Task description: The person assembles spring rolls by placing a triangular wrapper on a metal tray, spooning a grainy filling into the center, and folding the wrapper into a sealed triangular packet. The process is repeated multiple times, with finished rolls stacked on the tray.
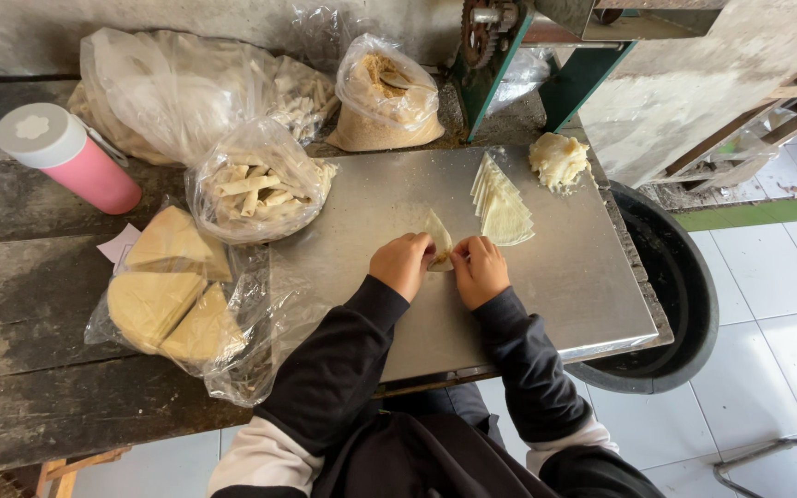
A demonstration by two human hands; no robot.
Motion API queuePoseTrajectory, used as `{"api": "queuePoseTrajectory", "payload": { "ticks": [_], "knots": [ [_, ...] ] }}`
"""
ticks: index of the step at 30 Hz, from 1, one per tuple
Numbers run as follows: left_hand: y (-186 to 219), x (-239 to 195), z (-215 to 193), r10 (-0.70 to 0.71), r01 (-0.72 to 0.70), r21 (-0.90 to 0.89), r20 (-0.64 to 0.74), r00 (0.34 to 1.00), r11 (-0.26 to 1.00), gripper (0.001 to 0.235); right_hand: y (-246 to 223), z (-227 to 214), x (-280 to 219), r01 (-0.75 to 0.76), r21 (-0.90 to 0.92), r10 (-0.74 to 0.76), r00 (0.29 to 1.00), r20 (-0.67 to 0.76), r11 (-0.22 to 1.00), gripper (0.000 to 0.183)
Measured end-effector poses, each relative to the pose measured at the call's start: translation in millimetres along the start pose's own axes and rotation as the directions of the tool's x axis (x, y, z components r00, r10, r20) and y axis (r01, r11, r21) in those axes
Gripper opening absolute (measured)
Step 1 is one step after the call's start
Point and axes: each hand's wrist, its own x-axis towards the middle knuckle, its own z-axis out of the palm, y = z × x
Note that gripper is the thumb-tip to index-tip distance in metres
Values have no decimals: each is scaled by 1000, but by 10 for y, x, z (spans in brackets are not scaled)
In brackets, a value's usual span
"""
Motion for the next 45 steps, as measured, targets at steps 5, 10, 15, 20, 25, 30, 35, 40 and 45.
{"api": "queuePoseTrajectory", "payload": {
  "ticks": [5,10,15,20,25,30,35,40,45],
  "knots": [
    [-28,-4,-11,54,-54,17,21,998,998,6,-137,42,-2,96,106,-99,995,22,990,8],
    [-44,2,-84,93,-98,51,104,990,994,19,-187,3,-18,242,21,-242,970,25,970,16],
    [-136,-1,-77,186,-194,57,124,975,979,17,-190,-42,-16,279,3,-279,957,76,960,20],
    [-188,24,1,202,-218,145,114,973,965,9,-140,-150,59,287,80,-298,936,189,954,30],
    [-145,54,-31,169,-170,55,29,985,984,12,40,-20,144,304,63,-311,932,188,950,15],
    [-61,103,-47,133,-148,187,92,987,971,13,290,163,465,344,-35,-313,887,339,938,10],
    [-46,298,-6,-223,206,119,146,964,971,17,377,201,1015,177,-115,-61,759,648,978,23],
    [-159,320,-44,-223,207,91,233,947,974,14,386,155,960,309,-14,-245,782,573,951,32],
    [-274,103,104,132,-141,227,52,990,964,18,371,72,572,405,53,-397,850,346,913,20]
  ]
}}
